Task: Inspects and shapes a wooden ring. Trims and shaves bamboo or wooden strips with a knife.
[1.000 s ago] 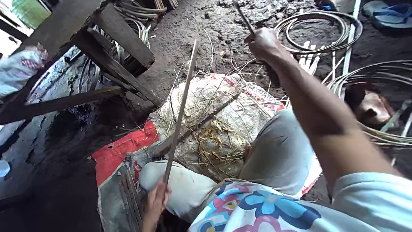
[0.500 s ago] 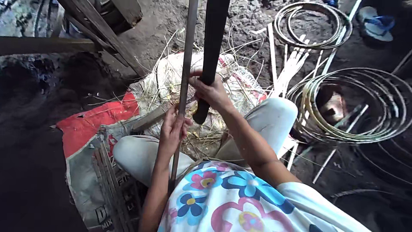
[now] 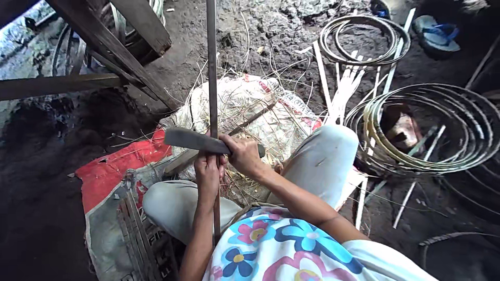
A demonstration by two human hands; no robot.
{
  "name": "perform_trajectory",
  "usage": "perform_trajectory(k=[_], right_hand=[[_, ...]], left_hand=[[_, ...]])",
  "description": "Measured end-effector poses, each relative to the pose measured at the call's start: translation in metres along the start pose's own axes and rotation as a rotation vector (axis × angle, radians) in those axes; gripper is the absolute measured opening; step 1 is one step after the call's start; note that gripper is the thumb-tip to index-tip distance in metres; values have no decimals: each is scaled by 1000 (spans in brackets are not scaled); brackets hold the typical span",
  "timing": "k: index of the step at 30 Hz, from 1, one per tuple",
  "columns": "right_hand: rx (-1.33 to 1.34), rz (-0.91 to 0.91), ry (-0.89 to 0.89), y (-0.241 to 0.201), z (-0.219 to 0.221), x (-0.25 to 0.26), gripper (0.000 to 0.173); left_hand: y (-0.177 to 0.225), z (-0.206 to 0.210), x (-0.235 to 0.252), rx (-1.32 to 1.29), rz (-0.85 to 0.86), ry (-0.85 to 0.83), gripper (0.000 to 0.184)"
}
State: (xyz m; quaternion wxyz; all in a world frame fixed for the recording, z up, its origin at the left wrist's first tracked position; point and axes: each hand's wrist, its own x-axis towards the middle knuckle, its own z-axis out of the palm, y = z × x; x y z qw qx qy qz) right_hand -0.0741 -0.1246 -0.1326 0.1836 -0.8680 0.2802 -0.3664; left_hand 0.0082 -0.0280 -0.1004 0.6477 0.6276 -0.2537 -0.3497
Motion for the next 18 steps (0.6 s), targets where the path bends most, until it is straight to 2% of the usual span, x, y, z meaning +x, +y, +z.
perform_trajectory(k=[2,4,6,8,10,12,14,16,18], right_hand=[[-53,58,-37,3,-7,11,38],[-83,152,-129,10,-19,27,44],[-102,160,-151,16,-20,39,44],[-128,184,-151,23,-10,51,43],[-164,299,-172,40,-6,75,37],[-169,468,-202,67,-12,109,37],[-148,552,-169,90,-17,131,42],[-144,538,-175,81,-20,125,46],[-172,449,-177,55,-17,97,45]], left_hand=[[-4,1,-6,25,-10,-33,25],[-10,4,-13,41,-15,-76,47],[-15,7,-12,81,5,-50,58],[-15,6,-9,149,30,-3,56],[-11,3,-14,197,14,-5,52],[-17,-1,-36,201,-15,-58,50],[-27,-7,-53,182,-19,-111,50],[-37,-12,-52,189,-9,-123,50],[-41,-15,-44,214,24,-113,51]])
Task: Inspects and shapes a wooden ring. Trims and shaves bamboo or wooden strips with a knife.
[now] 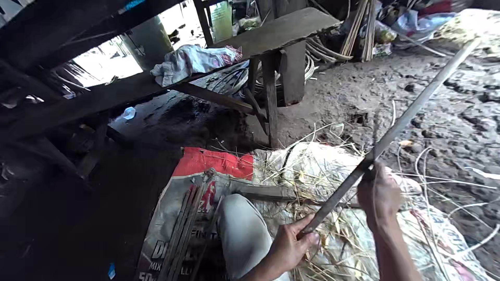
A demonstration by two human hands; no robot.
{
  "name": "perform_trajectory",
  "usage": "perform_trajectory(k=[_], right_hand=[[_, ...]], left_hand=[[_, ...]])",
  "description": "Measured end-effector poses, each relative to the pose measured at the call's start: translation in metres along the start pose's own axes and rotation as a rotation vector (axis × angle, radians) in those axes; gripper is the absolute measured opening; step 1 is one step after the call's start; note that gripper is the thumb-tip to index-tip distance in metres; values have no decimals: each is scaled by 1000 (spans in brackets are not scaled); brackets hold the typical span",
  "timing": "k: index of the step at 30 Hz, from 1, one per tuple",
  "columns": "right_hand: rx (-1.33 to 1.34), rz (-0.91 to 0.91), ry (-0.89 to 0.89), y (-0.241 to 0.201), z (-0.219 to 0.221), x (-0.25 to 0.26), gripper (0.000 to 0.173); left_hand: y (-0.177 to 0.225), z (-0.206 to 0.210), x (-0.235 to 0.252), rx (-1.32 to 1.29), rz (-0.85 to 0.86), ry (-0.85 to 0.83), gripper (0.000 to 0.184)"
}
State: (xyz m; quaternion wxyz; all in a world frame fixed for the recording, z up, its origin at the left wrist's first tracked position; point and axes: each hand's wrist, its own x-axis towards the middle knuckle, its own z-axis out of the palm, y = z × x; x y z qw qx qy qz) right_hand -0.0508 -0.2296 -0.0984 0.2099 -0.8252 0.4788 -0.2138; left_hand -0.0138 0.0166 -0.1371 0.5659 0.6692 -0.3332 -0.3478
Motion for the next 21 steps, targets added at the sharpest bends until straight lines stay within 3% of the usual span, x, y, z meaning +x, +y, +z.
perform_trajectory(k=[2,5,7,9,11,14,17,21], right_hand=[[-25,-56,59,1,10,-16,43],[96,62,33,26,0,16,50],[306,170,4,48,-11,39,52],[623,226,-39,53,-15,42,34],[1093,182,-191,49,-14,31,18],[1318,71,-411,31,-18,8,37],[1198,4,-406,4,-22,-9,27],[394,-175,-27,-10,-26,-28,52]], left_hand=[[0,-6,3,15,47,-8,51],[-5,-15,-24,14,82,-39,48],[-17,-24,-50,8,39,-72,48],[-34,-32,-57,-16,-29,-94,50],[-40,-40,-45,51,-22,-163,59],[-9,-26,6,247,124,-103,73],[44,0,63,242,243,-27,74],[78,23,94,174,192,14,53]])
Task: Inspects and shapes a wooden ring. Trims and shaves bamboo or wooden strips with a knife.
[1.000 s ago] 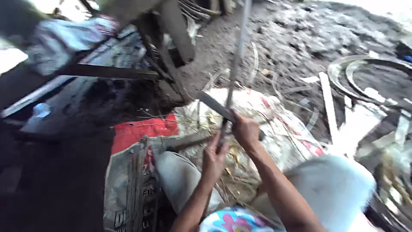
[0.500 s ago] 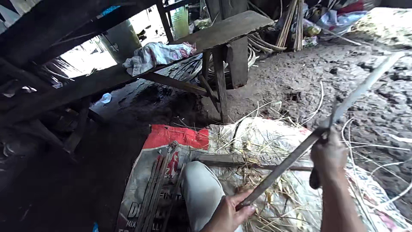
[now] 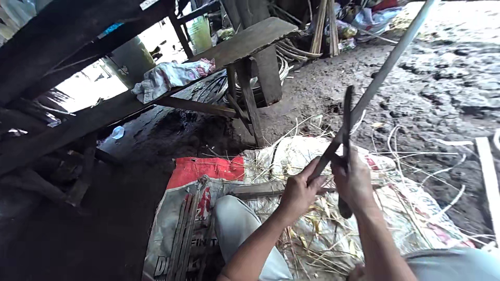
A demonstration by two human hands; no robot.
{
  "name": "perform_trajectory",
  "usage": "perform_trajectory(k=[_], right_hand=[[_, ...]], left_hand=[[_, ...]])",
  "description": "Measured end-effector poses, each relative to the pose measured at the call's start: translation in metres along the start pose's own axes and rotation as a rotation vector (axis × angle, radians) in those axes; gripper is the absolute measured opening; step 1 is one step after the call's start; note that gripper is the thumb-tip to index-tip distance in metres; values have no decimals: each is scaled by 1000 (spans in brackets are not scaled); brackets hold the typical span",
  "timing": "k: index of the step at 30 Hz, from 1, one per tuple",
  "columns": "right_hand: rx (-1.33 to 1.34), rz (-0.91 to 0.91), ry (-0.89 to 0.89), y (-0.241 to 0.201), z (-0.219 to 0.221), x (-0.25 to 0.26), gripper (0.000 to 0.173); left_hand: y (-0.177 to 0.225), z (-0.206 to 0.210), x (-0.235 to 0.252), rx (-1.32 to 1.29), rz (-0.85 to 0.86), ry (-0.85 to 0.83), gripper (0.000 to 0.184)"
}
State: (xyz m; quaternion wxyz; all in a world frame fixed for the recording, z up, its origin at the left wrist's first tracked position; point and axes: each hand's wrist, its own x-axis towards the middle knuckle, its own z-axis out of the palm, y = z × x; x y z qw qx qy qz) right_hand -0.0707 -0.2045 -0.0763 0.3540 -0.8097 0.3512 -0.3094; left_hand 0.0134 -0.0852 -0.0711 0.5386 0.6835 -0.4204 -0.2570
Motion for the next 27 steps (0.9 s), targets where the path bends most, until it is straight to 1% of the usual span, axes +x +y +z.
perform_trajectory(k=[1,2,4,5,7,9,10,11,14,15,16,17,19,21,22,23,25,27], right_hand=[[-131,-25,64,-1,4,-8,52],[-220,-61,121,0,9,-15,49],[-308,-116,149,2,16,-23,36],[-330,-117,133,2,16,-22,31],[-329,-59,93,-4,15,-15,31],[-298,-52,152,-8,17,-7,31],[-288,-34,169,-5,15,1,28],[-272,21,167,0,8,13,25],[-227,276,93,14,-17,58,35],[-218,301,77,17,-19,63,38],[-211,285,84,17,-17,59,36],[-200,231,106,15,-10,46,32],[-192,69,166,13,14,10,20],[-226,0,169,13,28,-6,19],[-234,14,149,12,25,-3,21],[-228,75,109,10,16,7,24],[-234,257,6,12,-4,37,33],[-194,327,-4,17,-14,55,36]], left_hand=[[1,3,2,10,-5,10,52],[0,5,3,23,2,20,50],[0,9,3,32,23,40,45],[1,9,1,34,17,42,44],[5,7,-3,49,-21,51,44],[6,1,-9,92,-70,44,46],[3,-2,-15,104,-80,34,49],[-4,-3,-24,95,-84,11,52],[-24,-11,-61,23,-135,-66,53],[-31,-15,-67,6,-136,-67,53],[-39,-17,-69,-1,-128,-59,53],[-44,-18,-69,9,-116,-44,53],[-47,-20,-66,68,-83,6,52],[-46,-25,-67,118,-46,48,52],[-46,-28,-71,122,-31,47,52],[-46,-33,-79,124,-15,31,51],[-50,-43,-100,128,-9,5,51],[-57,-52,-117,97,-57,-7,51]])
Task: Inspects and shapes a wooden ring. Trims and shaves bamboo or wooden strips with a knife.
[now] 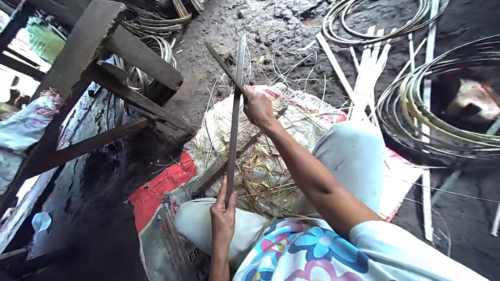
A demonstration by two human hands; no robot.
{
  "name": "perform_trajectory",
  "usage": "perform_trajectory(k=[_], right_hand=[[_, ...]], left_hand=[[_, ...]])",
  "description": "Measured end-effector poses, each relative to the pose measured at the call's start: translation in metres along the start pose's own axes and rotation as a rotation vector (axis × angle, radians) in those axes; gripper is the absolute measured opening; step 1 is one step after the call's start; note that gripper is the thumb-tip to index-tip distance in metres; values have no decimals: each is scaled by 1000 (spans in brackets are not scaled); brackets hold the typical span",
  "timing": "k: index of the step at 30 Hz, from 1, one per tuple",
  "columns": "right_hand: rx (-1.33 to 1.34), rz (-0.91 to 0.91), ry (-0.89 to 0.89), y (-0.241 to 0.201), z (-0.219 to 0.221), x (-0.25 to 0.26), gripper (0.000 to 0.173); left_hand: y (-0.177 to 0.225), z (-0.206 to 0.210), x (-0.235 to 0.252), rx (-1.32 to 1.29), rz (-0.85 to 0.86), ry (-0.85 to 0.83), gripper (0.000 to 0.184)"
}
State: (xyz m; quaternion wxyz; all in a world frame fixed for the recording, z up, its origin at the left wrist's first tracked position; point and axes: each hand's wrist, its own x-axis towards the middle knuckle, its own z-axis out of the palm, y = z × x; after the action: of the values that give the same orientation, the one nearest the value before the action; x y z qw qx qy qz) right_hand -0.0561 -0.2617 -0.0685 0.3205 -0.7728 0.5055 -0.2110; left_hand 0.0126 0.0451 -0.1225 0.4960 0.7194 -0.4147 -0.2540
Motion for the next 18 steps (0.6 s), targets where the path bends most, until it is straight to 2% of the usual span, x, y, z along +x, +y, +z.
perform_trajectory(k=[3,5,7,9,12,15,18], right_hand=[[235,-78,-71,5,0,-5,43],[474,-132,-140,8,6,-15,44],[625,-147,-229,3,7,-26,45],[541,-187,-226,-8,2,-37,45],[274,-276,25,-13,13,-65,42],[40,-371,279,5,47,-83,49],[5,-352,292,10,42,-73,36]], left_hand=[[-16,-9,-8,-101,-136,-95,58],[-14,-12,6,19,-119,-176,67],[7,-2,37,156,-21,-169,71],[32,16,74,185,66,-69,66],[52,34,110,80,55,67,51],[64,41,117,165,109,129,45],[61,45,107,199,170,133,44]])
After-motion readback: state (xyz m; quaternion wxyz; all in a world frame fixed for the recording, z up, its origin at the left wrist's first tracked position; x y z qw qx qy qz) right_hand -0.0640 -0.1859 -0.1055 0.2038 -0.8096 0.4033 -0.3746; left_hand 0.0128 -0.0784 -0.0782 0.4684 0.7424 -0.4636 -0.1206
